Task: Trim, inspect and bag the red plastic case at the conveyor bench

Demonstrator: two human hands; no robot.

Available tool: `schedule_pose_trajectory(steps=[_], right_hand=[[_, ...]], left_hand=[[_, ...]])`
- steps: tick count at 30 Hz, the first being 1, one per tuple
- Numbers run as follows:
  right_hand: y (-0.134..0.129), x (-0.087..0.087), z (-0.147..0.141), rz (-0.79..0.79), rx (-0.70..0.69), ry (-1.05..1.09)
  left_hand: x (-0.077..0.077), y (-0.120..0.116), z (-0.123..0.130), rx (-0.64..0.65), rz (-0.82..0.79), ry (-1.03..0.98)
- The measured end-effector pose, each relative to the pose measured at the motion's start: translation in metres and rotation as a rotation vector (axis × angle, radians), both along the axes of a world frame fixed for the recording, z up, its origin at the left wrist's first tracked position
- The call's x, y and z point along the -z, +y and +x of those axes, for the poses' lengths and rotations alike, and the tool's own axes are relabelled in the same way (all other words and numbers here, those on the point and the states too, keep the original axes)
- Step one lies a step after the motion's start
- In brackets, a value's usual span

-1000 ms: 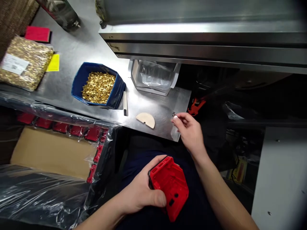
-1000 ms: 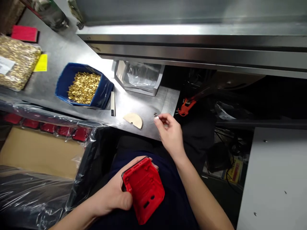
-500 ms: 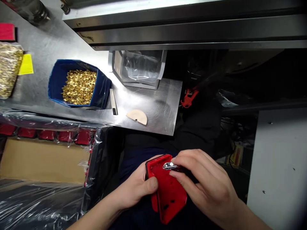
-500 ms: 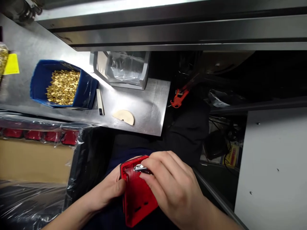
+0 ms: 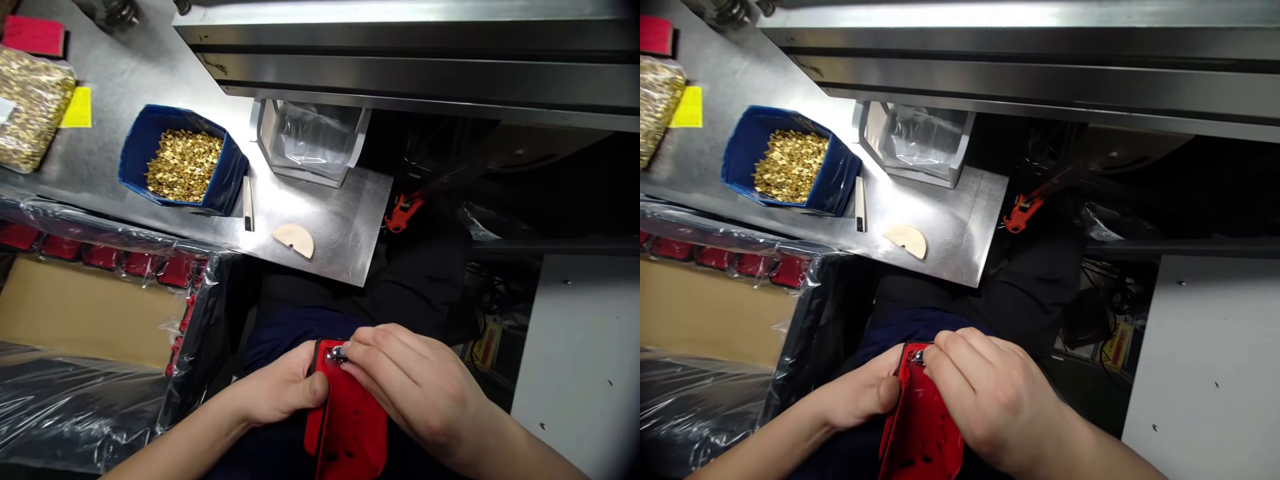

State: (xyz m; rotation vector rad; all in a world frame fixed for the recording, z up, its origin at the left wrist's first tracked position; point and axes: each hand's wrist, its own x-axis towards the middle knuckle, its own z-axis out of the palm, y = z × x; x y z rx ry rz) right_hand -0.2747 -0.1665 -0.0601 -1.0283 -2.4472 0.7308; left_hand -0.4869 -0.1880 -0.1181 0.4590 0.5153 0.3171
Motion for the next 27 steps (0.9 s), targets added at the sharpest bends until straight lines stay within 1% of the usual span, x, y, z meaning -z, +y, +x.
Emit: schedule_pose_trajectory(steps=[5, 9, 13, 18, 20, 22, 24, 25, 27], right_hand=[[0.0, 0.0, -0.003, 0.036, -0.025, -0.028], [0.001, -0.003, -0.007, 0.083, -0.036, -0.058], [0.001, -0.003, -0.009, 0.149, -0.04, -0.086], [0.003, -0.001, -0.01, 0.206, -0.094, -0.117], [0.005, 0.0, -0.009, 0.202, -0.13, -0.084], [0.007, 0.003, -0.007, 0.129, -0.134, 0.008], [0.011, 0.01, -0.004, -0.017, -0.059, 0.137], [0.015, 0.016, -0.003, -0.094, 0.026, 0.192], [0.026, 0.034, -0.002, -0.213, 0.266, 0.233]], left_hand=[[0.003, -0.002, -0.001, -0.018, -0.021, -0.024], [0.003, -0.002, -0.001, -0.061, -0.037, -0.043], [0.002, -0.002, -0.002, -0.063, -0.019, -0.03], [0.004, -0.005, -0.007, -0.066, 0.021, 0.006], [0.006, -0.008, -0.008, -0.052, 0.023, -0.014], [0.01, -0.011, -0.009, -0.036, 0.027, -0.026], [0.014, -0.015, -0.011, -0.041, 0.025, -0.014], [0.016, -0.017, -0.012, -0.051, 0.011, -0.004], [0.018, -0.021, -0.016, -0.064, -0.047, 0.002]])
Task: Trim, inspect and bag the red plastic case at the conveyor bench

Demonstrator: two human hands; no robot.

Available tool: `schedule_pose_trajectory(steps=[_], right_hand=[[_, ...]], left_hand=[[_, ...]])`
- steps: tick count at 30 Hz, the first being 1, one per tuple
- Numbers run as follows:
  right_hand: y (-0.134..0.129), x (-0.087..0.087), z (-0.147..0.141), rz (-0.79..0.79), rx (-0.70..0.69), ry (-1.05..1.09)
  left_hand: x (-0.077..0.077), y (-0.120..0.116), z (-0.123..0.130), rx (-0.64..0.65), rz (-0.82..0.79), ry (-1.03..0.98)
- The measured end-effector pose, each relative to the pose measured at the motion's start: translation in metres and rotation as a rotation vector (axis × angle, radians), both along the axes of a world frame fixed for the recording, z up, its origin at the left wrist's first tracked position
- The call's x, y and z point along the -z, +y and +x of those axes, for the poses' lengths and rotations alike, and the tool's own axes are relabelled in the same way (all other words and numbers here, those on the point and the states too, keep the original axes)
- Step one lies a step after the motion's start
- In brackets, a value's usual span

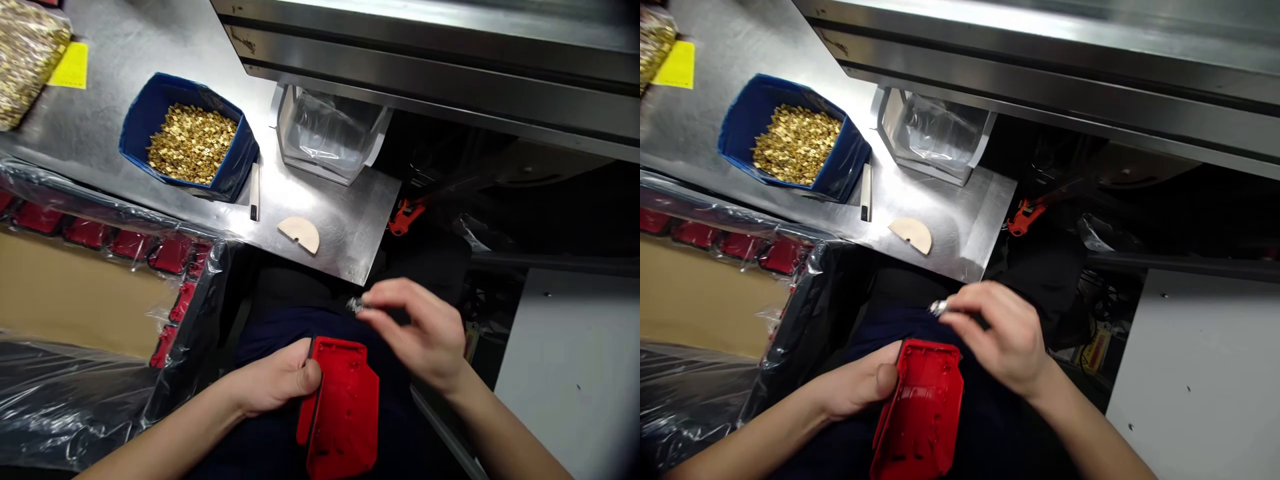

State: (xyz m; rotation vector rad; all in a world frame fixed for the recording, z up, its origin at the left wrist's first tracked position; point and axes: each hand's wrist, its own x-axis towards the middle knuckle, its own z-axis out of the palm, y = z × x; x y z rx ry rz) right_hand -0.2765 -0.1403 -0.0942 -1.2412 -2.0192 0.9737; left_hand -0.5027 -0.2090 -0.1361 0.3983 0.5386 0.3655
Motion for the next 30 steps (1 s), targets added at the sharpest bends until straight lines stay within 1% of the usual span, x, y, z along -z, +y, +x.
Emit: schedule_pose_trajectory(steps=[2, 3, 5, 8, 10, 14, 17, 19, 20, 21, 23, 25, 27, 29, 30], right_hand=[[0.018, 0.024, -0.001, -0.081, 0.203, -0.055], [0.028, 0.038, -0.003, -0.088, 0.263, -0.101], [0.052, 0.064, -0.009, -0.038, 0.316, -0.192], [0.084, 0.099, -0.022, 0.065, 0.355, -0.254], [0.099, 0.117, -0.029, 0.081, 0.339, -0.316], [0.112, 0.145, -0.033, 0.067, 0.245, -0.505], [0.117, 0.156, -0.029, 0.092, 0.246, -0.529], [0.121, 0.156, -0.027, 0.081, 0.22, -0.573], [0.122, 0.152, -0.025, 0.069, 0.206, -0.59], [0.121, 0.147, -0.023, 0.06, 0.199, -0.586], [0.112, 0.129, -0.017, 0.038, 0.212, -0.491], [0.09, 0.105, -0.009, -0.046, 0.227, -0.323], [0.056, 0.08, 0.0, -0.235, 0.164, -0.14], [0.018, 0.057, 0.008, -0.462, -0.007, 0.02], [0.0, 0.048, 0.01, -0.546, -0.108, 0.081]], left_hand=[[0.001, -0.002, -0.005, -0.013, -0.056, -0.01], [0.0, -0.002, -0.008, -0.025, -0.07, -0.011], [-0.001, 0.002, -0.013, -0.083, -0.076, 0.008], [-0.005, 0.012, -0.018, -0.212, -0.061, 0.077], [-0.008, 0.019, -0.019, -0.257, -0.034, 0.18], [-0.02, 0.027, -0.017, -0.222, 0.018, 0.469], [-0.03, 0.027, -0.012, -0.179, 0.08, 0.61], [-0.035, 0.026, -0.006, -0.157, 0.133, 0.673], [-0.036, 0.025, -0.003, -0.156, 0.154, 0.687], [-0.036, 0.025, 0.0, -0.158, 0.171, 0.685], [-0.033, 0.023, 0.007, -0.176, 0.203, 0.66], [-0.028, 0.021, 0.014, -0.203, 0.235, 0.667], [-0.023, 0.016, 0.019, -0.224, 0.269, 0.717], [-0.02, 0.011, 0.024, -0.243, 0.291, 0.748], [-0.019, 0.008, 0.025, -0.247, 0.295, 0.732]])
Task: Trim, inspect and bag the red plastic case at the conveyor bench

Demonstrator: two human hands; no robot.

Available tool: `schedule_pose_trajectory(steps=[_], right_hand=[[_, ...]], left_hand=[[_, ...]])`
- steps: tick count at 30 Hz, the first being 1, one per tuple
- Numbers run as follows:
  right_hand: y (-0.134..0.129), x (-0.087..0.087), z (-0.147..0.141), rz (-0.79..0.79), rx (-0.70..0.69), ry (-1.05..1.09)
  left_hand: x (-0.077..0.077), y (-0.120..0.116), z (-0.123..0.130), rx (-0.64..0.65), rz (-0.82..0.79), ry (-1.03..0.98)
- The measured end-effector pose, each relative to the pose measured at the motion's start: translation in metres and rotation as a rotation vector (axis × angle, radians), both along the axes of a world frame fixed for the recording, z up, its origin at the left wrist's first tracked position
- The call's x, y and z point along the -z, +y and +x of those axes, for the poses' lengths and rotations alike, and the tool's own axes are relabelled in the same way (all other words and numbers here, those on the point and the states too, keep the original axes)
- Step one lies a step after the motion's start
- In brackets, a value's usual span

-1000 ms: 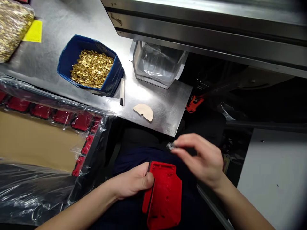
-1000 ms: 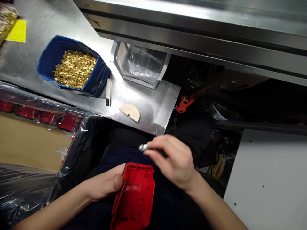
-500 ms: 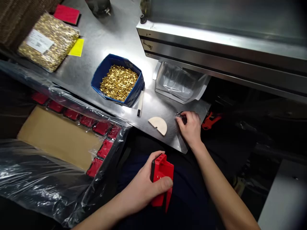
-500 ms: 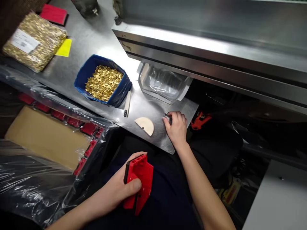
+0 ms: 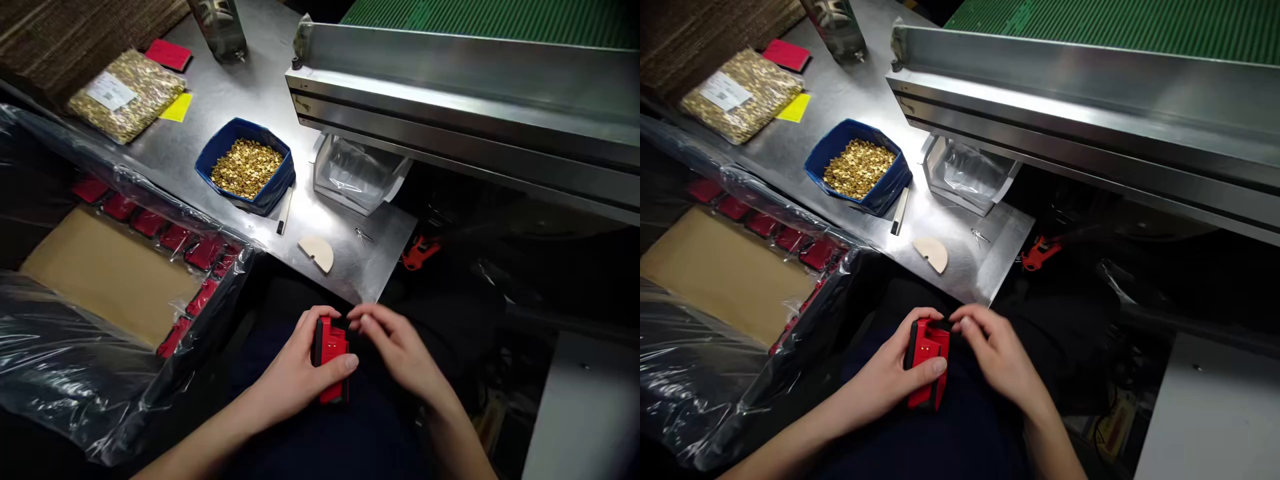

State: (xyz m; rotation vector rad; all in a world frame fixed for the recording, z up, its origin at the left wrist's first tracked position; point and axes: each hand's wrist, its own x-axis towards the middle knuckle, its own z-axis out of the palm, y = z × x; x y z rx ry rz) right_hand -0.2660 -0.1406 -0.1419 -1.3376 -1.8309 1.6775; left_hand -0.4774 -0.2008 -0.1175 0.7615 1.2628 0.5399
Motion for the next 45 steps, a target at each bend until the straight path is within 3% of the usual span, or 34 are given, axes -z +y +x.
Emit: schedule_pose_trajectory(steps=[3, 6, 10, 14, 21, 27, 30, 37, 42, 45], right_hand=[[-0.044, -0.019, 0.004, -0.028, -0.148, 0.121], [-0.064, -0.027, 0.004, 0.239, -0.136, 0.063], [-0.068, -0.034, 0.006, 0.65, -0.158, -0.006], [-0.065, -0.042, 0.007, 0.932, -0.101, -0.022], [-0.063, -0.044, 0.0, 1.046, -0.05, -0.061], [-0.061, -0.043, -0.001, 1.039, -0.052, -0.066], [-0.059, -0.039, 0.001, 0.973, -0.071, -0.024], [-0.071, -0.011, 0.002, 0.455, 0.15, 0.309], [-0.083, -0.003, 0.004, 0.1, 0.185, 0.378], [-0.084, -0.005, 0.006, -0.029, 0.176, 0.366]], left_hand=[[0.004, -0.007, 0.003, -0.013, 0.004, -0.111], [0.009, -0.009, 0.004, -0.083, -0.001, -0.244], [0.013, -0.008, 0.005, -0.168, -0.057, -0.556], [0.009, -0.004, 0.01, -0.155, -0.115, -0.763], [0.012, -0.001, 0.011, -0.145, -0.079, -0.914], [0.012, 0.004, 0.008, -0.117, -0.096, -0.88], [0.012, 0.008, 0.005, -0.101, -0.026, -0.812], [0.009, 0.016, 0.007, -0.103, 0.114, -0.278], [0.011, 0.014, 0.017, -0.202, 0.115, -0.109], [0.019, 0.013, 0.021, -0.247, 0.062, -0.02]])
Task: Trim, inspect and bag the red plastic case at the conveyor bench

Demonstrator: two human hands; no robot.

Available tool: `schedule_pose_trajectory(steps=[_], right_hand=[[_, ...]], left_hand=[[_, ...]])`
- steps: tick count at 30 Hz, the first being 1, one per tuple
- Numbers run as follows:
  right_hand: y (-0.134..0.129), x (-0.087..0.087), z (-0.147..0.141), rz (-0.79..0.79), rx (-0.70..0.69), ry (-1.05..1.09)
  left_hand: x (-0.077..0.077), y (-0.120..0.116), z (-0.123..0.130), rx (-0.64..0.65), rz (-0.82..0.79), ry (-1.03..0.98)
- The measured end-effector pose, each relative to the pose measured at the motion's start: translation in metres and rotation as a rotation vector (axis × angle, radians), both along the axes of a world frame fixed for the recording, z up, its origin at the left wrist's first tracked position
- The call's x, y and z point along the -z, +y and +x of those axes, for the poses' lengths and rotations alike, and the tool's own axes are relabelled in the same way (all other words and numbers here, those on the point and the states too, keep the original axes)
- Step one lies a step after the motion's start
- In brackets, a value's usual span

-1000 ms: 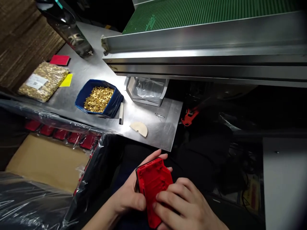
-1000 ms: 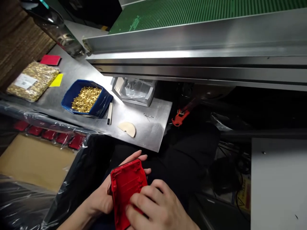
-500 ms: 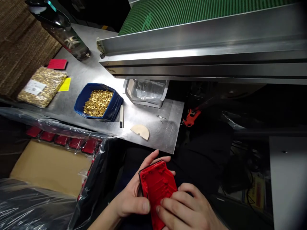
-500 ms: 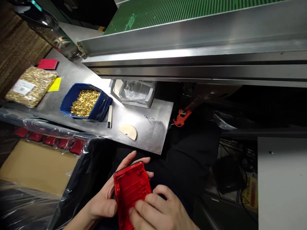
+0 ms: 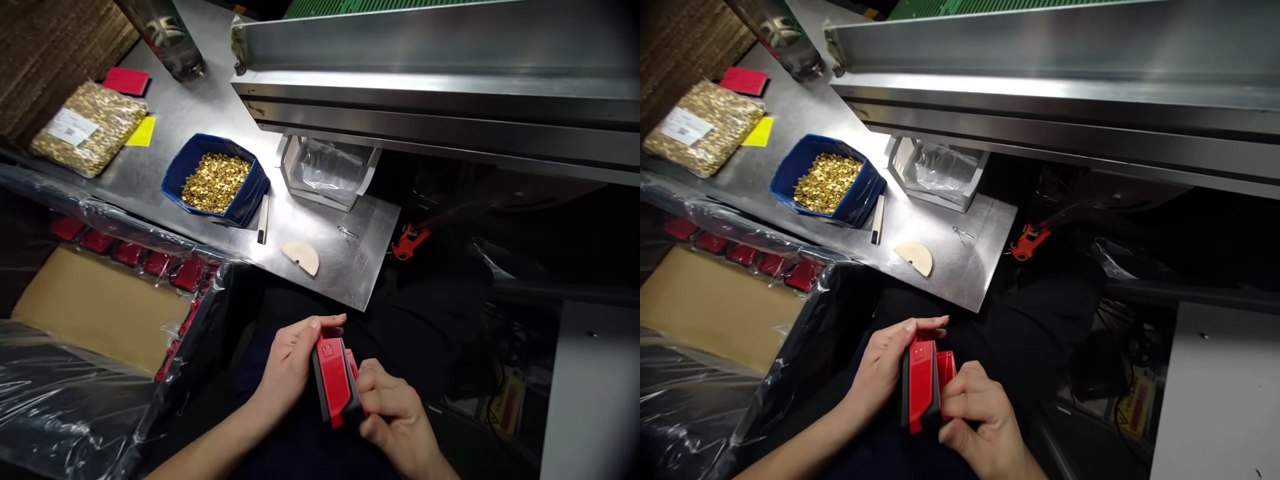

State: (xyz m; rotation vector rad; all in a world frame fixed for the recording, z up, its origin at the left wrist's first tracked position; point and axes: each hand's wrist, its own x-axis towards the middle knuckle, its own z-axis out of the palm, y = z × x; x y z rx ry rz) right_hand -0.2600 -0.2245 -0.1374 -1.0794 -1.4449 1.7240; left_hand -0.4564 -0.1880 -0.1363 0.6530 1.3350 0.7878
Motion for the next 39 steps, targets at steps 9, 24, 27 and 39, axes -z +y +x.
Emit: schedule_pose_trajectory(steps=[9, 24, 27, 39], right_hand=[[0.0, -0.004, 0.005, -0.271, 0.101, -0.044], [0.007, 0.0, 0.004, -0.419, 0.156, -0.103], [0.003, 0.006, 0.005, -0.478, 0.206, -0.042], [0.006, 0.003, 0.006, -0.431, 0.168, -0.164]], left_hand=[[0.008, -0.001, -0.005, 0.12, -0.157, -0.133], [0.01, -0.001, 0.009, 0.307, -0.053, -0.127], [0.009, -0.001, 0.006, 0.341, -0.049, -0.113], [0.012, 0.0, 0.021, 0.251, -0.022, -0.048]])
